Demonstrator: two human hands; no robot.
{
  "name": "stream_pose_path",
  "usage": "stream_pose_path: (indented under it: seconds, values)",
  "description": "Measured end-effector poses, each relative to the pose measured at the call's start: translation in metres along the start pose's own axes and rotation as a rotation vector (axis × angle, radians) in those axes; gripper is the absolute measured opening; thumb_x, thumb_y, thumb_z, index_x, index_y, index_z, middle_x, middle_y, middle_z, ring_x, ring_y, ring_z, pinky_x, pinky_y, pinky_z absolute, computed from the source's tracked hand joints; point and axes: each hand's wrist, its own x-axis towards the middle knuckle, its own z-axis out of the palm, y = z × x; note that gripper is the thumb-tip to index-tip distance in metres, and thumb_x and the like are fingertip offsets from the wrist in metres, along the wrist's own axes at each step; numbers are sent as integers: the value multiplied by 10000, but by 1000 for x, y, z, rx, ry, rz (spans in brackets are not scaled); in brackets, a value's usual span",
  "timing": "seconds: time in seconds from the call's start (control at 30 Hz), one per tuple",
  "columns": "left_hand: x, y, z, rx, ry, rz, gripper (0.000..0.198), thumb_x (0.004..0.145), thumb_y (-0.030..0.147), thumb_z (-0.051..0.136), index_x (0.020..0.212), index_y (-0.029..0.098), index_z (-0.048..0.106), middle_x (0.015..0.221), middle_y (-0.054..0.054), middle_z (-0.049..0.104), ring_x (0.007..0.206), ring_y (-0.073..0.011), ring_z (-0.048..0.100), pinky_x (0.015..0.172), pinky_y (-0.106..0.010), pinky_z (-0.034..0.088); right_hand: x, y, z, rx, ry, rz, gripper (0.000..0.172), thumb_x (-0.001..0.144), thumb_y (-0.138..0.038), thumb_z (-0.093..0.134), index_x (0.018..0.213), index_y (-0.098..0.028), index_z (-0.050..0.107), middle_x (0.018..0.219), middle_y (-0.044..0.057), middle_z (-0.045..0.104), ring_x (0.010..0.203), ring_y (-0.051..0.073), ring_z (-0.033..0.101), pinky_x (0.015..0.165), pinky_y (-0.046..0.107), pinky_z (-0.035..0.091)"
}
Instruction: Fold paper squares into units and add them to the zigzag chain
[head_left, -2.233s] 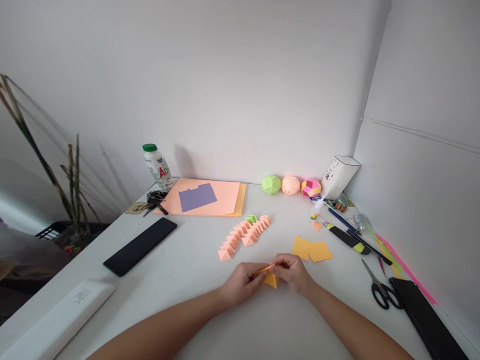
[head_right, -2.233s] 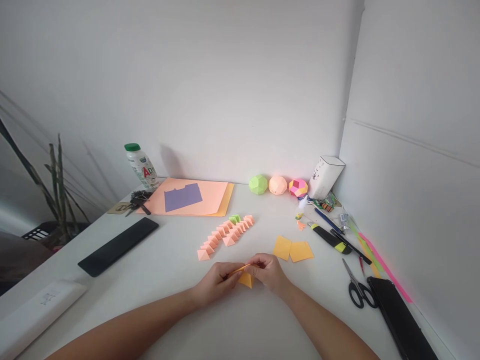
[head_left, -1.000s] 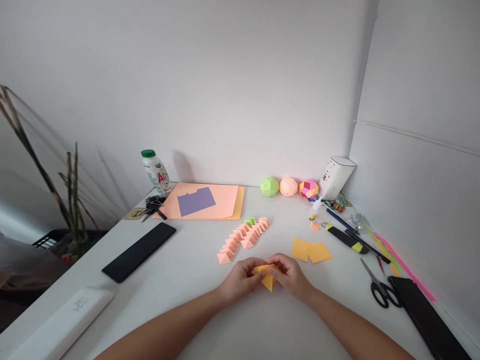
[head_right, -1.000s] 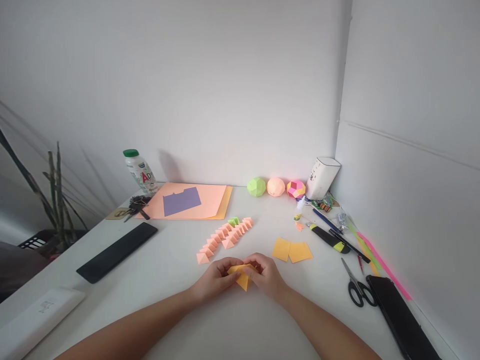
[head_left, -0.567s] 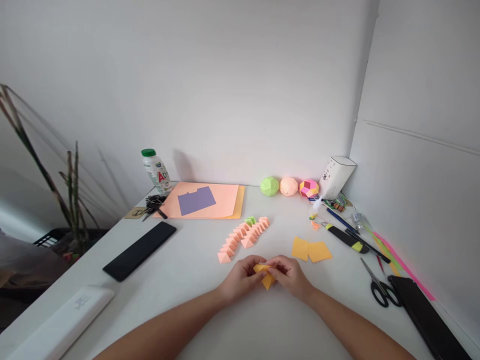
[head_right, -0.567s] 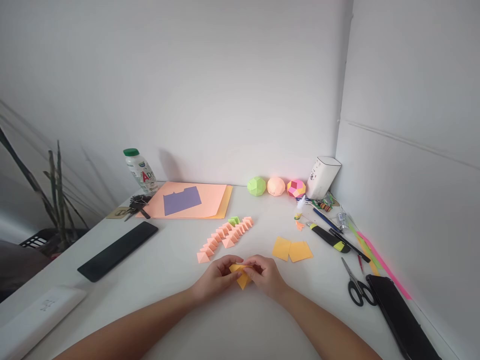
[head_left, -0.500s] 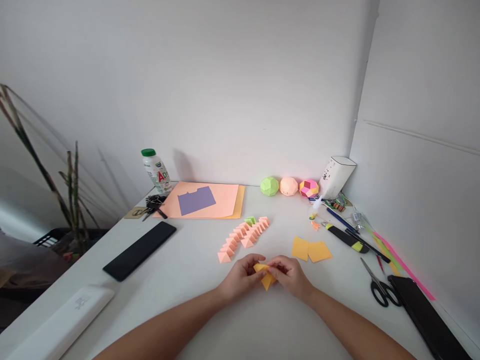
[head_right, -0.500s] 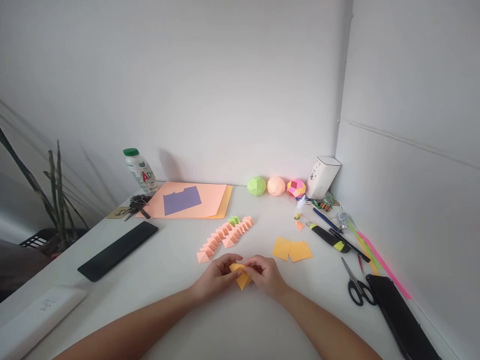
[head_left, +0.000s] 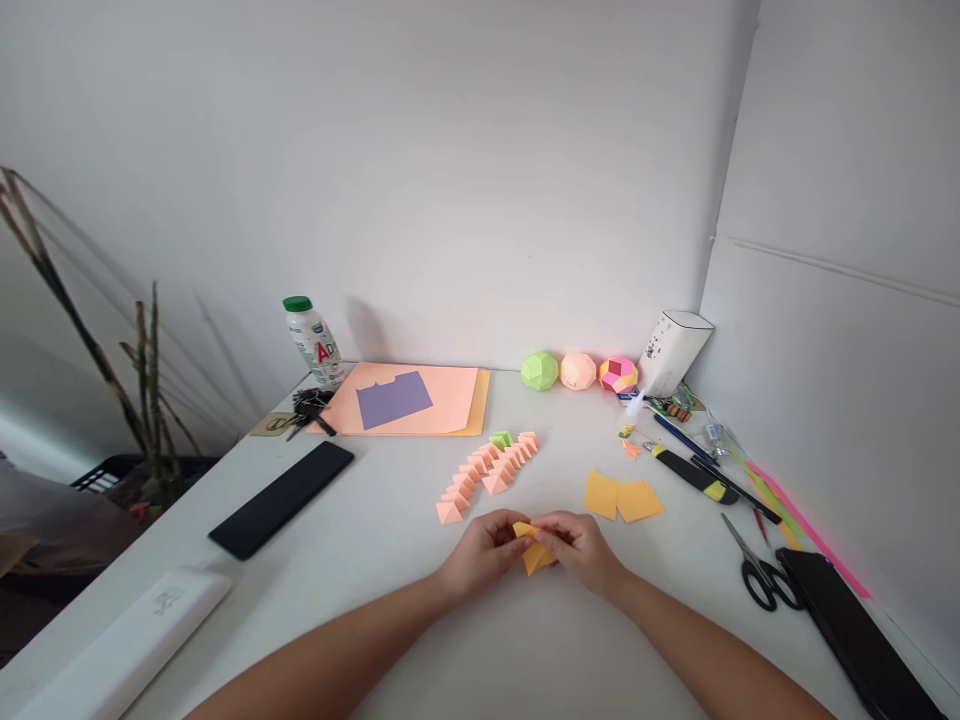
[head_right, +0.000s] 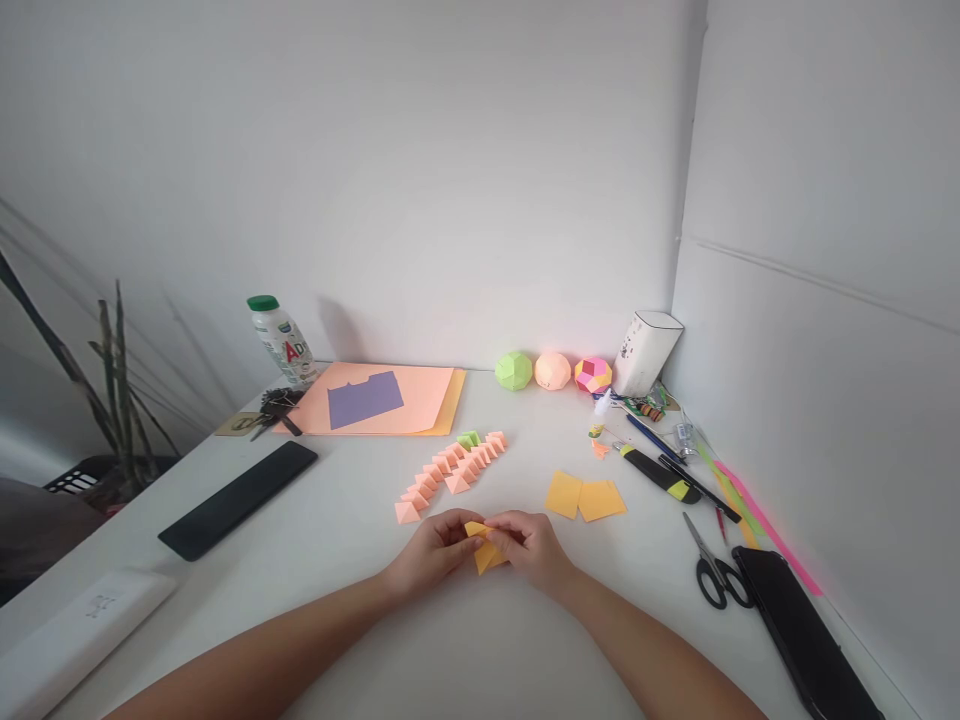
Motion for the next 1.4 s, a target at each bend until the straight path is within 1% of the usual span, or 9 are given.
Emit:
stream_pose_path:
  seconds: [0.17, 0.33, 0.6, 0.77, 0.9, 1.13, 1.3, 1.4]
  values:
    - [1, -3, -1, -5, 28, -18, 391, 713, 496, 626, 887, 146, 603, 537, 59, 458, 421, -57, 359, 420, -198, 272, 0, 0, -1, 67, -20, 76, 316, 783, -447, 596, 917, -173, 679, 779, 44, 632, 691, 179, 604, 519, 276, 536]
    - [1, -4, -1, -12, 29, -12, 406, 715, 513, 620, 860, 134, 598, 534, 57, 460, 418, -54, 359, 414, -194, 266, -1, -3, -2, 75, -55, 105, 335, 778, -460, 591, 909, -166, 687, 742, 33, 623, 667, 167, 594, 509, 261, 516]
    - [1, -2, 1, -39, 18, -9, 425, 691, 539, 629, 811, 134, 584, 559, 50, 477, 418, -47, 350, 411, -193, 246, 0, -3, -4, 27, -76, 78, 286, 798, -422, 572, 868, -167, 680, 680, 17, 592, 587, 133, 541, 474, 232, 461]
    - [0, 2, 2, -46, 31, -24, 405, 686, 543, 633, 755, 150, 563, 523, 64, 457, 398, -44, 332, 402, -194, 229, 1, -2, -4, 31, -76, 76, 270, 795, -414, 576, 850, -169, 675, 651, 8, 574, 545, 122, 514, 476, 238, 451]
    - [-1, 3, 2, -50, 27, -22, 396, 692, 541, 627, 733, 157, 541, 498, 76, 432, 392, -42, 309, 400, -193, 220, 1, -2, -3, 49, -79, 71, 262, 791, -405, 584, 835, -162, 672, 664, 12, 576, 561, 123, 515, 477, 231, 445]
    - [-2, 5, 1, -42, 26, -33, 371, 721, 531, 594, 731, 170, 510, 508, 73, 424, 404, -53, 323, 404, -195, 231, 1, 1, -3, 60, -87, 53, 287, 799, -421, 575, 836, -153, 669, 663, 11, 586, 540, 114, 511, 480, 228, 413]
    - [-2, 4, 1, -48, 40, -37, 344, 719, 497, 602, 712, 179, 470, 496, 84, 399, 398, -48, 308, 400, -190, 230, 1, 0, -3, 37, -86, 32, 287, 800, -421, 572, 837, -155, 673, 696, 22, 608, 584, 130, 536, 512, 238, 422]
    - [-2, 2, 0, -47, 54, -36, 322, 724, 473, 597, 713, 180, 463, 500, 82, 408, 399, -51, 323, 401, -188, 246, 1, -2, -3, 26, -87, 25, 270, 806, -404, 570, 834, -157, 675, 698, 23, 610, 594, 133, 537, 519, 237, 419]
